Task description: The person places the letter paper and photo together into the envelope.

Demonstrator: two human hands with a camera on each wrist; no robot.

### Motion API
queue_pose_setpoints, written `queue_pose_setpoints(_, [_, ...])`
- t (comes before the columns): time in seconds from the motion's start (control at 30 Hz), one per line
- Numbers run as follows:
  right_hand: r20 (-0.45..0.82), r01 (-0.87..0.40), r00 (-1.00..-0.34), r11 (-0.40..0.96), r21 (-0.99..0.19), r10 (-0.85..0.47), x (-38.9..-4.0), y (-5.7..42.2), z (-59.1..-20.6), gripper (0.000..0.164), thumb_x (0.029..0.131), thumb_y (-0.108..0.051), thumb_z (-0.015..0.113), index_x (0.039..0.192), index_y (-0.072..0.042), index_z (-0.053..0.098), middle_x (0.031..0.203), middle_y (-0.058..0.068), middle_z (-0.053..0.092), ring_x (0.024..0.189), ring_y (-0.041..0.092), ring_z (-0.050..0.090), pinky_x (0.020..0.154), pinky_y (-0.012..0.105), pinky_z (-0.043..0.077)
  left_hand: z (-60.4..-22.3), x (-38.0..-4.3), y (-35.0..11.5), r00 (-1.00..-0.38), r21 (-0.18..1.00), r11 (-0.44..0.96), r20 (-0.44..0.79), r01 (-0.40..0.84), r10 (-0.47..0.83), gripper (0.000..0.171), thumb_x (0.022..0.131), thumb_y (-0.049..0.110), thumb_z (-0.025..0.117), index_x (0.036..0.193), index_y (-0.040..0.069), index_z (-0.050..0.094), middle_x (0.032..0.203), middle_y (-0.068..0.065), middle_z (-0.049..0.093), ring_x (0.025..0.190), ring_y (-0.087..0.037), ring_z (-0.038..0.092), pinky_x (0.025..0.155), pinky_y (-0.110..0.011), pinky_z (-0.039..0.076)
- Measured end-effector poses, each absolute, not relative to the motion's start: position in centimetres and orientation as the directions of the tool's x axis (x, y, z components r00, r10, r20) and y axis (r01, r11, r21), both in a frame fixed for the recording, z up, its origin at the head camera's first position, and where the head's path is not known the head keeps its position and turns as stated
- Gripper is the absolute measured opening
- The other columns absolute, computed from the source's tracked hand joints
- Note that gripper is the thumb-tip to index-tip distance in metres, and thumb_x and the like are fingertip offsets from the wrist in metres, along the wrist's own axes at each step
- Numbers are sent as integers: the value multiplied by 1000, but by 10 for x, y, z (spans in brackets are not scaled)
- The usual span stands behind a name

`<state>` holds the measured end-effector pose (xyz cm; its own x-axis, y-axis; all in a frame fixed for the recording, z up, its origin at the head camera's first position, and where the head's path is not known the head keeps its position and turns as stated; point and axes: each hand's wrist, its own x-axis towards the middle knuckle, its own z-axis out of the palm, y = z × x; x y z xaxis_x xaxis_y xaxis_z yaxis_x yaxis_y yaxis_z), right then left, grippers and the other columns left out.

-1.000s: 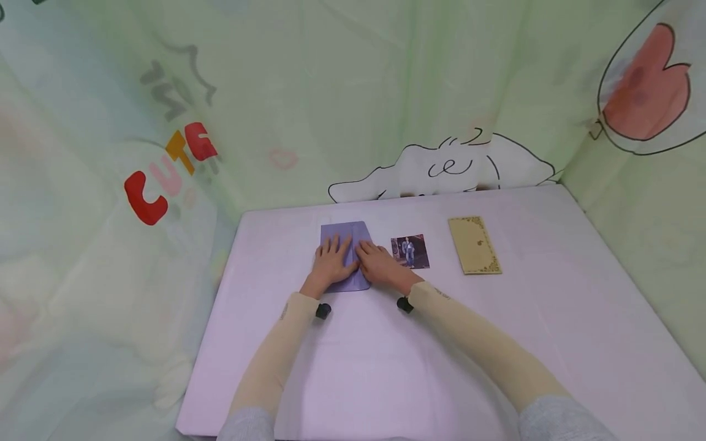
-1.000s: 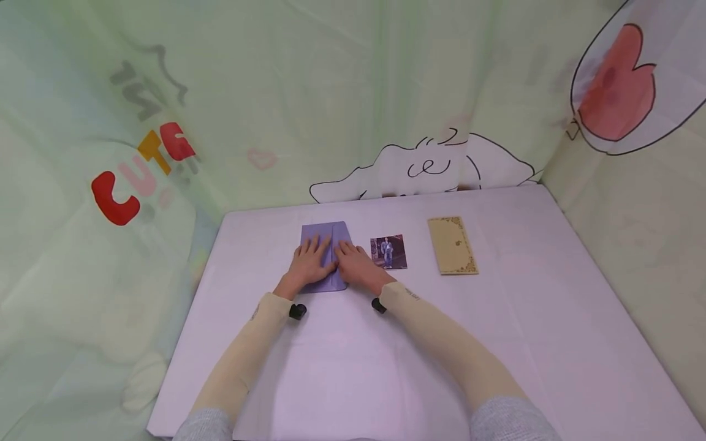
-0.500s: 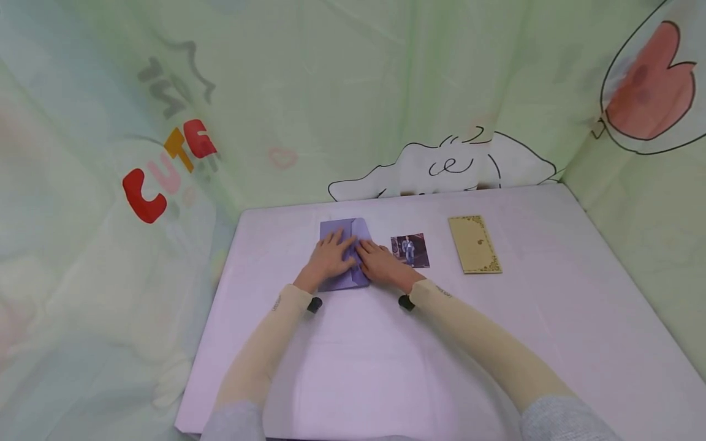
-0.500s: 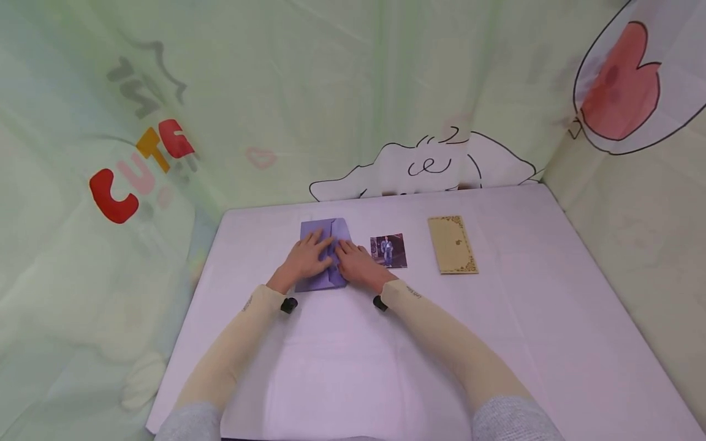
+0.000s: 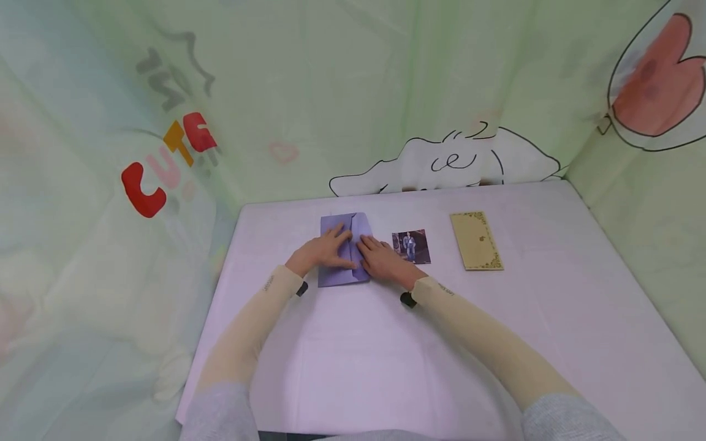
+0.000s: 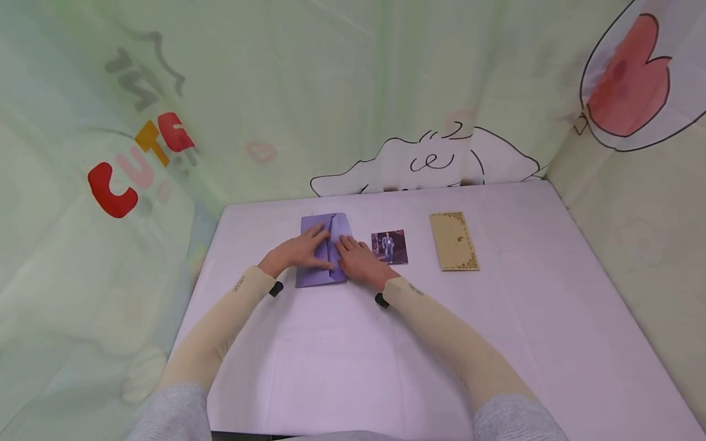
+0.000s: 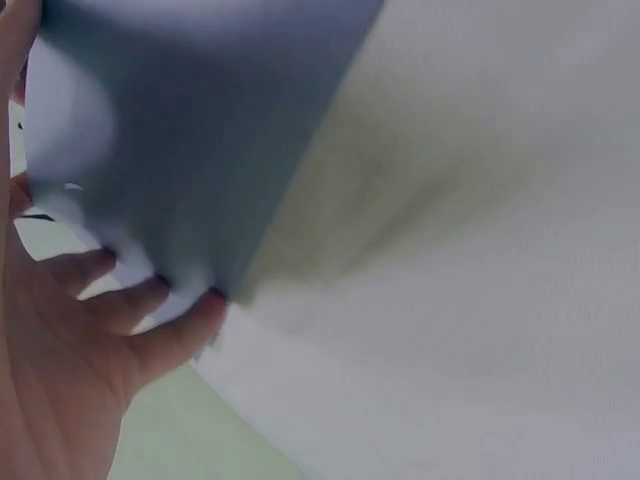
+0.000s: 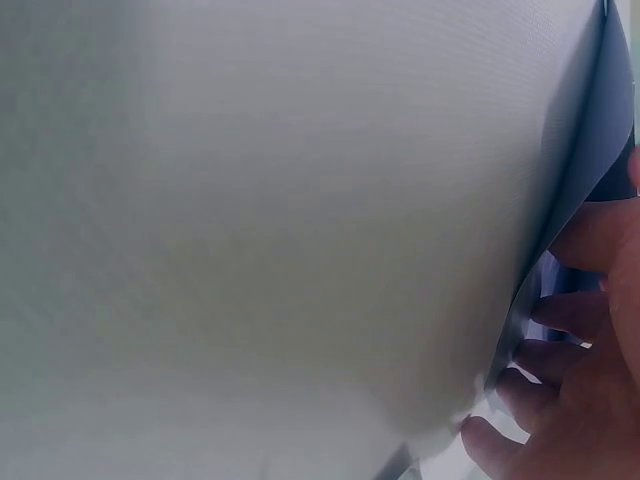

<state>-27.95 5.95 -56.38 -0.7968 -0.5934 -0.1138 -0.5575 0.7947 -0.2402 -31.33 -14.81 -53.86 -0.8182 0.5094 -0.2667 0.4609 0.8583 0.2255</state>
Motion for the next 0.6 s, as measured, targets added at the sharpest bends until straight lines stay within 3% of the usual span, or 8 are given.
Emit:
queue_pose_setpoints(0.27, [-118,-552,-799,796,-248,-590,-280,59,-566,56,107,-24,42,155,1,30,165,22,23,153,38,23,120,57,28,-541,-318,-166,-760,319,789,-242,525,603,97,74,66,79,144,17,35,165,-25,18,151,-36,28,120,-45,34])
queue_pose_setpoints(0.6, [-80,-575,-790,779,-252,-608,-278,62,-559,55,106,-23,46,153,3,35,163,24,28,151,40,28,118,57,31,-543,-317,-170,-768,314,778,-188,543,612,103,72,68,79,147,17,32,164,-23,23,148,-37,35,119,-45,35])
